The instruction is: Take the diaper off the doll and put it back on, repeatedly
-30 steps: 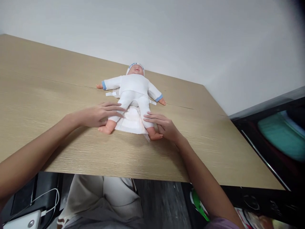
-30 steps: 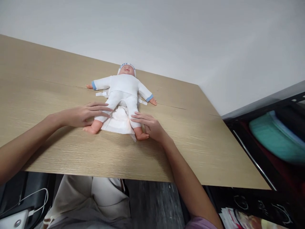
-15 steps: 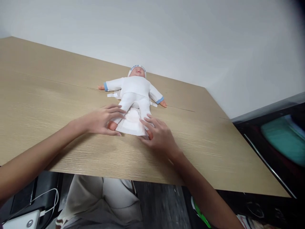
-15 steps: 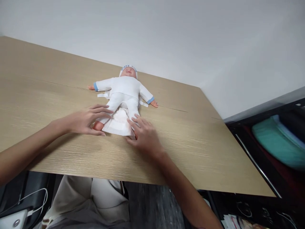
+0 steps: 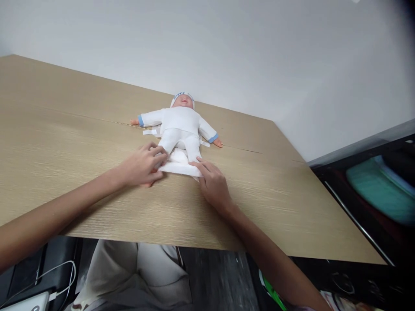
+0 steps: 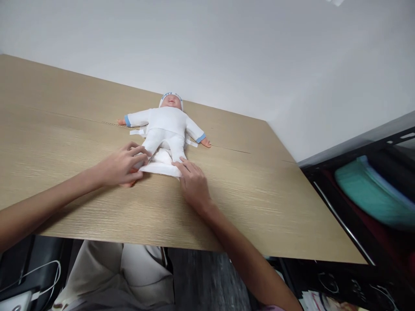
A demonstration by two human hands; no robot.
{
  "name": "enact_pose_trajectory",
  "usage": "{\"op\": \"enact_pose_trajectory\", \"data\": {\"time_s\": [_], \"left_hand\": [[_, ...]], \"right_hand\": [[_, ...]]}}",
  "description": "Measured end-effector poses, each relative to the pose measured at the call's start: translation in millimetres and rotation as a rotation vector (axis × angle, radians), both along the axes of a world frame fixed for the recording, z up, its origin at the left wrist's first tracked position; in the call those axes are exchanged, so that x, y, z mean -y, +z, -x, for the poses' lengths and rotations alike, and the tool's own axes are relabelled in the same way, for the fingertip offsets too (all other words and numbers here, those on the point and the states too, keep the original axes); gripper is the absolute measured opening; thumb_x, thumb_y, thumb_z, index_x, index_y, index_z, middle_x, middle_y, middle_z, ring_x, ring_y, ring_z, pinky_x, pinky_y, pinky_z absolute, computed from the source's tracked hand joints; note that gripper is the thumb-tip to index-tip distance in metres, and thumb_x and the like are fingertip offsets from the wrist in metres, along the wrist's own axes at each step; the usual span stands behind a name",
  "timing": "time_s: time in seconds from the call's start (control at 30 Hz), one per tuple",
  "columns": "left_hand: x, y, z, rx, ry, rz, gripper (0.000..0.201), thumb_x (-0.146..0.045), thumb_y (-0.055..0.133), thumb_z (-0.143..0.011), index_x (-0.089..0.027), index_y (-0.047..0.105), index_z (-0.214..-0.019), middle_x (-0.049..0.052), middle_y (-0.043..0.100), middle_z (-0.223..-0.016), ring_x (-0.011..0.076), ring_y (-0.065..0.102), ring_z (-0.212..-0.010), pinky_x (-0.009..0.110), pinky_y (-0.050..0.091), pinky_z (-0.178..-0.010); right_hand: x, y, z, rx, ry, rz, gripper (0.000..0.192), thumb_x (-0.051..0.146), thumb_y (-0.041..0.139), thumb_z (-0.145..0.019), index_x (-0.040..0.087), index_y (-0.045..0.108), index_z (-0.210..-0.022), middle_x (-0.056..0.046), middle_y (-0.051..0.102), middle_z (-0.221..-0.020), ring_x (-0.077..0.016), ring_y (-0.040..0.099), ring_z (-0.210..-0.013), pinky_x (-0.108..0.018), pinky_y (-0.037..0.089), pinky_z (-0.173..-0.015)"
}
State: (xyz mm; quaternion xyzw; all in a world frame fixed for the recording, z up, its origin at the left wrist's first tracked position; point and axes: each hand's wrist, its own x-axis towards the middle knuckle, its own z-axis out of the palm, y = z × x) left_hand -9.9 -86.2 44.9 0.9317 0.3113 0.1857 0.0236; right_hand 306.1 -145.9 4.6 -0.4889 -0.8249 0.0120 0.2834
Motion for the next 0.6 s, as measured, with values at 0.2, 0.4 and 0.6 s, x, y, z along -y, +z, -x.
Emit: {"op": "enact_pose_trajectory", "data": {"time_s": [0.2,0.4,0.6], "left_hand": [[-27.6,23.2,-5.1,0.26,0.075,0.14,0.029,-0.044,0.052,-0.112,-0.023,0.07,-0.109,0.008,0.076,-0.103,0.0289,0.068,-0.095,0.043,0.053,-0.087],[-75.1,41.0,-29.6,0.455,0.13,0.084,0.035,-0.052,0.048,-0.114,-0.022,0.067,-0.113,0.012,0.074,-0.118,0.0319,0.065,-0.113,0.048,0.051,-0.108],[-147.0,36.6,-47.3,0.572,0.215,0.243,0.031,-0.053,0.055,-0.11,-0.023,0.059,-0.102,0.007,0.068,-0.1,0.0273,0.062,-0.097,0.042,0.05,-0.099]], "right_hand": [[-23.8,7.0,-8.0,-0.244,-0.063,0.017,0.029,0.023,0.051,-0.109,0.026,0.079,-0.114,-0.009,0.082,-0.107,-0.0316,0.076,-0.099,-0.046,0.065,-0.09],[-77.1,36.5,-6.4,-0.473,-0.048,-0.076,0.041,0.059,0.055,-0.115,0.027,0.076,-0.1,-0.008,0.075,-0.108,-0.0296,0.071,-0.104,-0.047,0.06,-0.101],[-159.6,41.7,-10.8,-0.836,-0.051,0.216,0.048,0.073,0.07,-0.103,0.026,0.079,-0.101,-0.004,0.08,-0.101,-0.0277,0.075,-0.108,-0.038,0.061,-0.098]]}}
